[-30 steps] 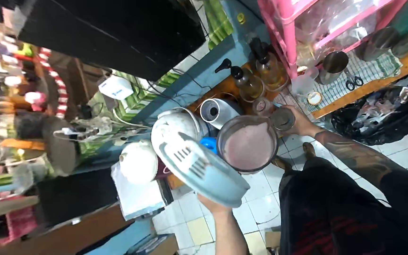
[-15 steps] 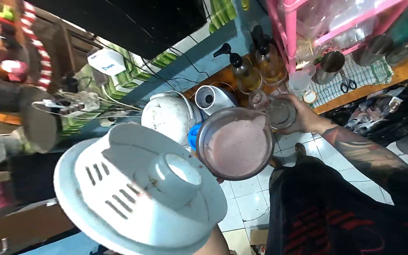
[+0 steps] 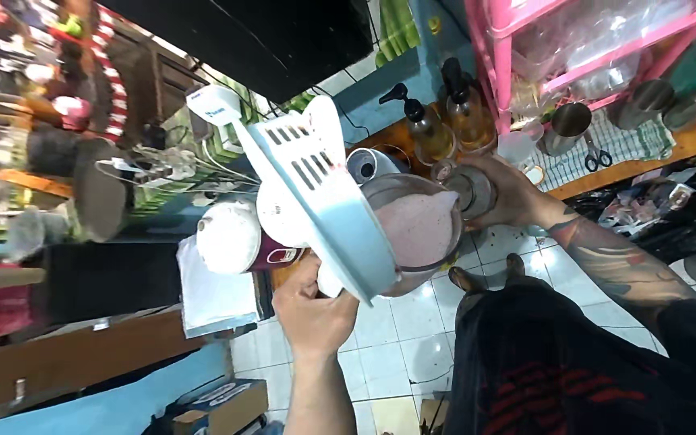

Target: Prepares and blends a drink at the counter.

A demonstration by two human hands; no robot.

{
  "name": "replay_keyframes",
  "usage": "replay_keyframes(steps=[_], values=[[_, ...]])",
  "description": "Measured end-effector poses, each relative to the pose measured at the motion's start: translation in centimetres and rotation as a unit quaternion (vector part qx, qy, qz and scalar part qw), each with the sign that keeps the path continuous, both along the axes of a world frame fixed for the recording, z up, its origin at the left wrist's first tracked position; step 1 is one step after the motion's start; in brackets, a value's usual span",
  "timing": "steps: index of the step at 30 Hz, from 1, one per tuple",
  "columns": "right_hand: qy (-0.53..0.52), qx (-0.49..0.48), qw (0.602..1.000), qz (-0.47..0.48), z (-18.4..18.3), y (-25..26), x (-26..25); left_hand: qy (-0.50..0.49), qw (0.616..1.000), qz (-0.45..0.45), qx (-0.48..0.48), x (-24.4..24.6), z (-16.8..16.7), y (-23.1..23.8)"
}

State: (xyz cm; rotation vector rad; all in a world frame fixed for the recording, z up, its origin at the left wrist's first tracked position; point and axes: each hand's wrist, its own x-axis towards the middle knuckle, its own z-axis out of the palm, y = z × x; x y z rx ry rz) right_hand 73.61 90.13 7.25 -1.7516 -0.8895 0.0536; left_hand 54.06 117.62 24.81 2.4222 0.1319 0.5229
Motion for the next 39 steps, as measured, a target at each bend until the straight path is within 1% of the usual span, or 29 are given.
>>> replay_keyframes(steps=[2,6,13,18,22,26,30,34,39], values=[[-0.003,-0.01,1.0,-0.003,0.1,0.1,-0.1,0.012,1.0,0.006,0.022,0.2,0.5,0.0],[-0.043,-0.046,0.998,-0.017,0.3,0.5,0.0,0.041,0.998,0.016,0.051,0.8,1.5,0.0],[-0.039,-0.066,0.996,-0.038,0.3,0.6,-0.2,0.081,0.994,0.014,0.072,1.5,2.7,0.5],[-0.062,-0.082,0.994,-0.044,0.2,0.8,0.0,0.082,0.994,0.011,0.074,1.7,3.0,0.8],[-0.085,-0.07,0.993,-0.049,-0.1,1.0,-0.1,0.088,0.993,0.013,0.084,1.7,3.4,0.8],[-0.076,-0.058,0.994,-0.053,-0.3,1.3,-0.1,0.095,0.99,0.008,0.108,1.9,3.8,1.0],[-0.08,-0.054,0.994,-0.052,-0.6,1.5,0.0,0.1,0.99,0.014,0.102,2.0,3.7,1.1],[-0.08,-0.068,0.993,-0.055,-0.5,1.6,0.0,0.092,0.991,0.007,0.097,2.1,3.6,1.3],[-0.085,-0.069,0.992,-0.055,-0.6,1.6,0.0,0.108,0.988,0.01,0.113,2.4,4.2,1.2]])
